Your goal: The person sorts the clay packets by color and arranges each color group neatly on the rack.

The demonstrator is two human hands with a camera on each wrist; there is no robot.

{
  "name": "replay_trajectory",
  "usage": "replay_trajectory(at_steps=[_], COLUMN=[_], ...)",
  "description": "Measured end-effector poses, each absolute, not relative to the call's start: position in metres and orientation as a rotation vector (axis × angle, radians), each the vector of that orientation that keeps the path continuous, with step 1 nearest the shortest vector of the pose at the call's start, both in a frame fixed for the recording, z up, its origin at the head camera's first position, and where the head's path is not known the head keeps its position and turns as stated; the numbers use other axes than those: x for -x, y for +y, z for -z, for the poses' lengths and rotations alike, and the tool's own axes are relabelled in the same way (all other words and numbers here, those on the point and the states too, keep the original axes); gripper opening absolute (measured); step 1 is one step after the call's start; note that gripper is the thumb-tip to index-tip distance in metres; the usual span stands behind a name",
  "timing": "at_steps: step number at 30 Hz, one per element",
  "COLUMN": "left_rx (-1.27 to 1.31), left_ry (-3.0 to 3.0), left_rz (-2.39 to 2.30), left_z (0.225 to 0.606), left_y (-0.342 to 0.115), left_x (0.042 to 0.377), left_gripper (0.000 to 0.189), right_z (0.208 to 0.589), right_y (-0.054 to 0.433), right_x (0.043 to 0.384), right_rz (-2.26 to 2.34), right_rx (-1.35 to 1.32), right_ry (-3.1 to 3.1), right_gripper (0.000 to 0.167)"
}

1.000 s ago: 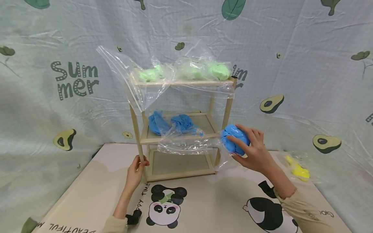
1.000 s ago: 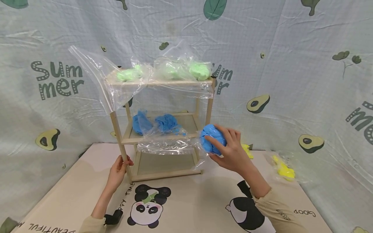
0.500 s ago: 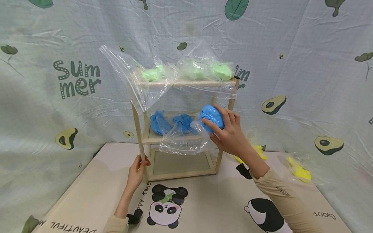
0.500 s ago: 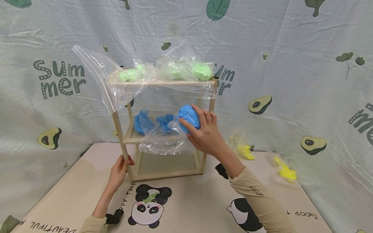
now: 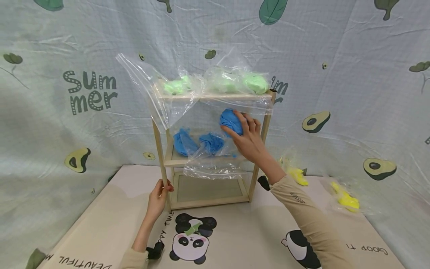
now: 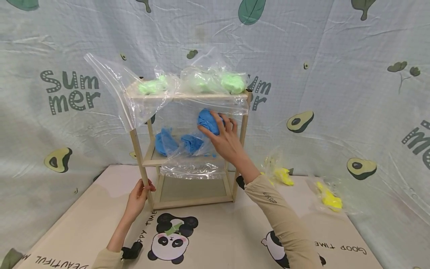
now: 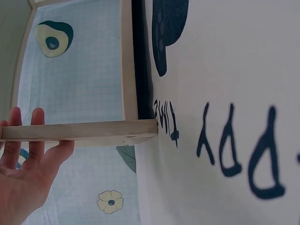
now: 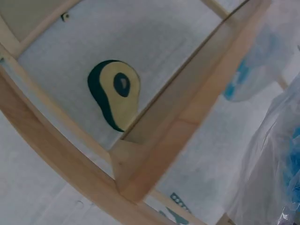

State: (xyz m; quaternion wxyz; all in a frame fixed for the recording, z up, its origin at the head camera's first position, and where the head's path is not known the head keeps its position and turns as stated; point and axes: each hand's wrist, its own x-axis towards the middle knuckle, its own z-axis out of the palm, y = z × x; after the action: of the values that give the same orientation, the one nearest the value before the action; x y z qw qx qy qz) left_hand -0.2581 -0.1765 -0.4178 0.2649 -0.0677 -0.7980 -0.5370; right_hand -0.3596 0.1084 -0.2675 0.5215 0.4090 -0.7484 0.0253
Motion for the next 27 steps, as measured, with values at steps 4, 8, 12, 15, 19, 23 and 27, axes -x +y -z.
replay_trajectory(at_steps=[4,8,12,15,19,23,27], left_rx=[0.183,0.183,0.181,0.177,0.174,0.177,0.186], left_ry=[-2.16,-2.166,-2.165,-2.165,-2.162,-2.156,-2.151], left_rz=[1.456,1.455,1.46,1.461,1.449,1.436,1.434], left_z=[0.418,0.418,0.418,0.418,0.418,0.419,0.419], left_y=[-0.176,-0.176,-0.176,-0.176,-0.176,-0.176,-0.175], left_x=[0.258,0.258,0.257,0.258,0.258,0.258,0.259], left_gripper=[0.009,0.009,0.009,0.009,0.008,0.008,0.008], right_z=[0.272,0.279,0.286,0.291,0.295,0.297,0.299], right_y=[0.106,0.105,0.106,0.107,0.109,0.112,0.115], right_x=[0.375,0.385,0.39,0.39,0.389,0.387,0.383], right_rz=[-0.045,-0.095,-0.136,-0.143,-0.099,-0.047,-0.023], right_rx=[-0.946,-0.968,-1.026,-1.058,-1.088,-1.105,-1.099], right_ry=[-1.787,-1.836,-1.922,-1.979,-2.031,-2.094,-2.218], right_gripper=[0.046,0.044,0.043,0.042,0.045,0.044,0.041])
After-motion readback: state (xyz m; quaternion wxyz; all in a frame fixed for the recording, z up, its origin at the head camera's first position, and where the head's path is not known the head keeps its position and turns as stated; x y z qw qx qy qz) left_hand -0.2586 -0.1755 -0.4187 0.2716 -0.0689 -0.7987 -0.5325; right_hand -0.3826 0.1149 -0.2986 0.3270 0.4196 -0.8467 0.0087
